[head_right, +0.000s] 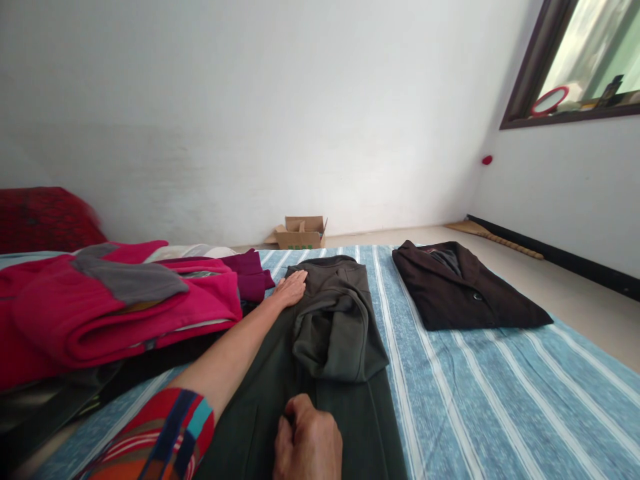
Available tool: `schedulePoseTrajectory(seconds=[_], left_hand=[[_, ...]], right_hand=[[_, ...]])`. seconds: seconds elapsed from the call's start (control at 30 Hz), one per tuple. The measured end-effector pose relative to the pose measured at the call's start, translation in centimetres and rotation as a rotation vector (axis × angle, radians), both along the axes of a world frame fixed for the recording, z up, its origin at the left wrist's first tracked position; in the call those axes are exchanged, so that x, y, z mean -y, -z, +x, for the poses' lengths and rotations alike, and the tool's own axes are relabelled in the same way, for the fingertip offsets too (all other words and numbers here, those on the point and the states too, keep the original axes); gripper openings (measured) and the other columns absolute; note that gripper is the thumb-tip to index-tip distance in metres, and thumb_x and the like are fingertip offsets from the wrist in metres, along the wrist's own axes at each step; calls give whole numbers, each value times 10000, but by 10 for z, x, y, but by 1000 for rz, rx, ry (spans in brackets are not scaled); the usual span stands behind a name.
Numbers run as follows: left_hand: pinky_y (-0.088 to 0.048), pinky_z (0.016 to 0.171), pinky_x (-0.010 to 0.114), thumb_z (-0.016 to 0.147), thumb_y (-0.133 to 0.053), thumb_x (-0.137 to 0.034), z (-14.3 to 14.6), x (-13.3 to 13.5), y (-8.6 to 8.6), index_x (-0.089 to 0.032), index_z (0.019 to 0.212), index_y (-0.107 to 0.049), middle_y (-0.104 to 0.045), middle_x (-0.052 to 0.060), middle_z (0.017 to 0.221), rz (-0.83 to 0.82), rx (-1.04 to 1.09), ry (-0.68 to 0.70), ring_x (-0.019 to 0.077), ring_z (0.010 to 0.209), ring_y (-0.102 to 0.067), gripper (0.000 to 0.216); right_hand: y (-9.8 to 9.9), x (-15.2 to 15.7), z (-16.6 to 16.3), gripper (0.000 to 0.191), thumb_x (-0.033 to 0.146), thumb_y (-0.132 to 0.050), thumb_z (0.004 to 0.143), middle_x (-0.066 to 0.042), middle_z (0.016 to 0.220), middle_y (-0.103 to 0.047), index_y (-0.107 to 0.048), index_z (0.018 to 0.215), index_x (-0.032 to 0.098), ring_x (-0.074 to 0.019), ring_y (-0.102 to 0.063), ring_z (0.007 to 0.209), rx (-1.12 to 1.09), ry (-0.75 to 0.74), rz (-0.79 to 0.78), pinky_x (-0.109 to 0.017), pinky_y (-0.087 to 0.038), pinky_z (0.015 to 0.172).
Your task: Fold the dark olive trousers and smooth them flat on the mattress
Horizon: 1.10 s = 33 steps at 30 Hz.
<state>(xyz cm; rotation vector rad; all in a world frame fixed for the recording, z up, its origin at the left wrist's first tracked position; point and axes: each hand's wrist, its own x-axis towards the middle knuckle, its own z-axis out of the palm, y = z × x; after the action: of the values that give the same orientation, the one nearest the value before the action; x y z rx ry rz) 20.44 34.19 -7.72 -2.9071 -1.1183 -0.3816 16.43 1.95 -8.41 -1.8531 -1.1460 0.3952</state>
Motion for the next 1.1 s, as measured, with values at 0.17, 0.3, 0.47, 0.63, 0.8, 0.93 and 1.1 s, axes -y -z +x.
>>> schedulePoseTrajectory(seconds=[0.17, 0.3, 0.47, 0.63, 0.8, 0.93, 1.1], left_hand=[[-448, 926, 476, 901, -540, -318, 1, 9, -4, -186, 1223, -516, -495, 102, 1289, 11, 25, -22, 245, 1112, -524, 349], [-436, 938, 489, 898, -544, -320, -9, 19, -7, -184, 1232, -509, -485, 104, 1301, 10, 35, -30, 254, 1131, -512, 363], [-437, 938, 490, 898, -544, -322, -33, 42, -18, -185, 1227, -515, -487, 104, 1301, -6, 16, -13, 252, 1129, -514, 358], [-342, 1059, 436, 909, -494, -255, -71, 87, -34, -166, 1266, -495, -463, 121, 1366, -65, -41, 35, 241, 1260, -433, 368], [-269, 1115, 327, 885, -418, -231, -119, 157, -45, -102, 1312, -456, -416, 140, 1421, -126, -83, 55, 204, 1335, -346, 447], [-267, 1114, 335, 903, -351, -276, -150, 215, -47, -105, 1344, -426, -368, 123, 1456, -176, -108, 61, 188, 1360, -296, 479], [-178, 1137, 409, 930, -275, -342, -165, 261, -45, -90, 1410, -325, -240, 126, 1511, -273, -183, 6, 205, 1404, -163, 544]], right_hand=[[-4, 0, 0, 144, 187, -453, 798, 16, 568, -614, -587, 757, 221, -132, -562, 499, -1, 9, -23, -237, -268, 499], [-8, 2, 1, 150, 179, -452, 801, 14, 588, -623, -591, 762, 221, -137, -577, 532, -14, -6, -41, -231, -283, 516], [-10, 2, 4, 159, 168, -455, 799, 0, 625, -636, -604, 767, 213, -145, -598, 589, -46, -44, -56, -222, -306, 542], [-10, 3, 7, 153, 161, -472, 792, -3, 615, -628, -614, 758, 204, -141, -585, 579, -35, -50, -25, -219, -306, 538], [-12, 4, 9, 127, 163, -507, 774, -3, 601, -625, -627, 757, 201, -143, -574, 565, -12, -52, -14, -219, -312, 541], [-14, 5, 11, 129, 162, -518, 771, -14, 647, -651, -640, 755, 200, -146, -594, 615, -21, -60, -17, -215, -339, 571], [-12, 7, 12, 134, 174, -527, 766, -17, 651, -649, -656, 794, 198, -144, -592, 613, -43, -62, -58, -209, -346, 552]])
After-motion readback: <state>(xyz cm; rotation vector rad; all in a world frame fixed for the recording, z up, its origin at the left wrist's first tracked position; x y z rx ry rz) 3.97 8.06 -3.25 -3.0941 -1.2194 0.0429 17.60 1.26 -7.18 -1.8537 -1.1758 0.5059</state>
